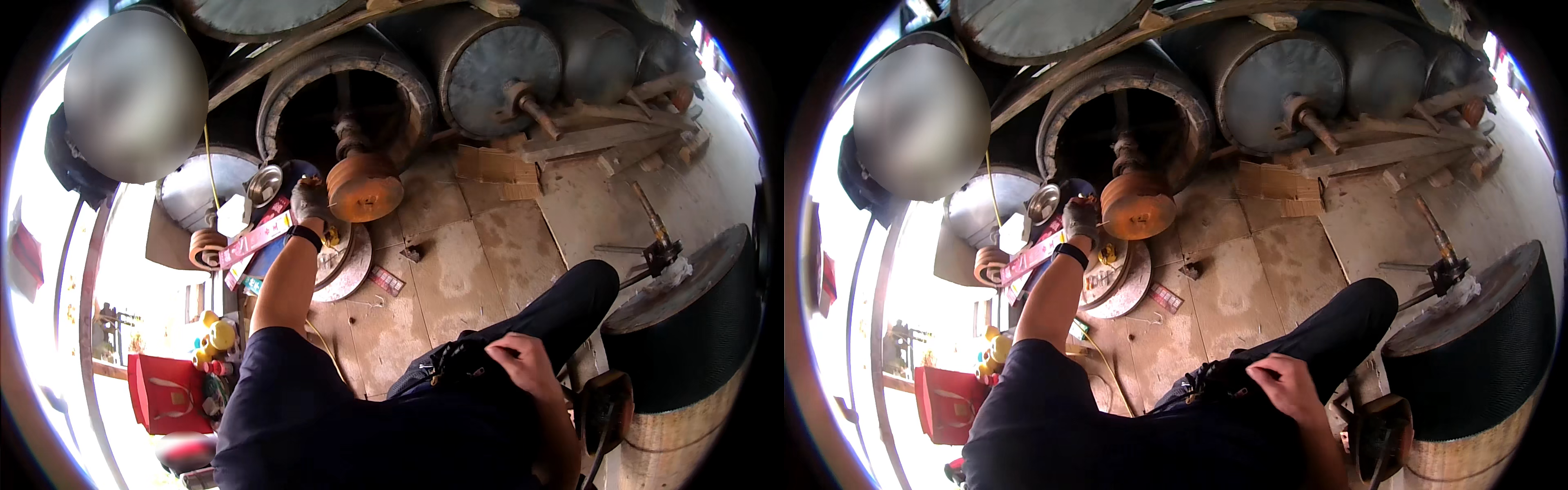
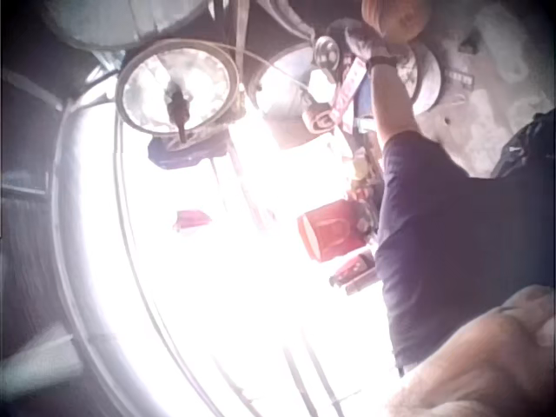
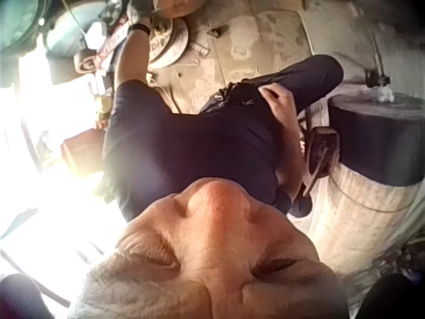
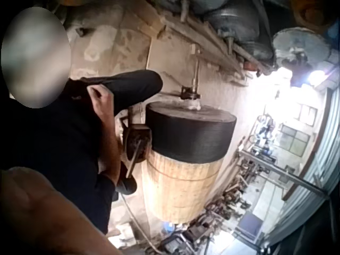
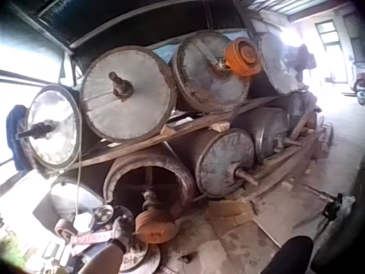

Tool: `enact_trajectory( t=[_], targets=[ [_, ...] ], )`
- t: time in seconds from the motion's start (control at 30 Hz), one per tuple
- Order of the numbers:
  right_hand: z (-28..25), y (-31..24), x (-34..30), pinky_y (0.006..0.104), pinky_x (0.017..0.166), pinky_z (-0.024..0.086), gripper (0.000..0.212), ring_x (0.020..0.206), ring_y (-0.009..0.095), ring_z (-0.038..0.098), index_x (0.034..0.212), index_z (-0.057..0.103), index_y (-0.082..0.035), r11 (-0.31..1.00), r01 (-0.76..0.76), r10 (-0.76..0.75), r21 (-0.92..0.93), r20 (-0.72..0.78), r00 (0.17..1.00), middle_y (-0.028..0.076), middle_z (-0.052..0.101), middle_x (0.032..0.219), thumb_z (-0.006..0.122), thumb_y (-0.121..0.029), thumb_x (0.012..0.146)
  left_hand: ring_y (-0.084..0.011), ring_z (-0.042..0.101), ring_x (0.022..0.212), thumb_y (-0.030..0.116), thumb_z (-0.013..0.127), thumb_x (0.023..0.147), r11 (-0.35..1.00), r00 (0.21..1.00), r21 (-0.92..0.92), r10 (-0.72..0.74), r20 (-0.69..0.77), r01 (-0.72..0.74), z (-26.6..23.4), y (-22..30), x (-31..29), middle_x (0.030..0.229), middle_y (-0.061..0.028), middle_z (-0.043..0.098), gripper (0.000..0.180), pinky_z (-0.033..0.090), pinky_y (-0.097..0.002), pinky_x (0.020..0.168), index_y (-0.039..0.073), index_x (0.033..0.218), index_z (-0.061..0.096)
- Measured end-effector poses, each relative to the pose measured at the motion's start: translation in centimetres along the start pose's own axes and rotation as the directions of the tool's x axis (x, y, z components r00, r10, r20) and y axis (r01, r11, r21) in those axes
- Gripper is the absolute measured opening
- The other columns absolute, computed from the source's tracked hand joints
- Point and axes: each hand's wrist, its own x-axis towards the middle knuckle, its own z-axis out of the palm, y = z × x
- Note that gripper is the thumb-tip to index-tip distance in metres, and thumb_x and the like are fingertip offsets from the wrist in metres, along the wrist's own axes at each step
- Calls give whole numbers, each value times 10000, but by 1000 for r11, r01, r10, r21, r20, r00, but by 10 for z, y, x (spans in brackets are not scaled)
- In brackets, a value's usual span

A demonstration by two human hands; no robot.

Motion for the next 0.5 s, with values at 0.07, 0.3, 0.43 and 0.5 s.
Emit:
enact_trajectory(
  t=[0.07, 0.3, 0.43, 0.5],
  targets=[
    [-6, 5, -11, 259, 616, 469, 97, 674, 133, 617, 878, 719, 21, 990, -77, 90, 116, -106, 990, 78, 674, 757, 700, -72, 899, -371, 704, 974, 381, 643, 864, 946, 996, 312, -92, -15, 92, -19, -29, 30, 1000, -198, 729, 347, 560, -451, 810, 63, 972, 726],
    [-30, 4, -46, 242, 614, 461, 113, 652, 96, 588, 889, 713, 29, 942, -283, 328, 179, -323, 888, 39, 651, 726, 663, -70, 911, -355, 667, 1120, 520, 669, 825, 835, 938, 504, -323, 127, 220, -14, -13, 34, 1177, -202, 696, 549, 543, -456, 928, 86, 1156, 719],
    [-32, -10, -46, 235, 611, 426, 111, 644, 86, 540, 896, 699, 42, 936, -259, 333, 238, -362, 871, 31, 613, 701, 646, -53, 920, -348, 636, 1183, 577, 672, 810, 844, 951, 499, -287, 115, 195, -2, -30, 50, 1286, -205, 646, 640, 533, -441, 966, 107, 1245, 688],
    [-32, -12, -46, 235, 613, 423, 113, 647, 86, 535, 896, 697, 40, 941, -241, 318, 239, -372, 872, 30, 609, 700, 645, -57, 921, -335, 619, 1217, 569, 685, 812, 827, 930, 503, -350, 113, 251, 3, -44, 62, 1350, -211, 606, 680, 526, -427, 989, 64, 1268, 664]
  ],
)
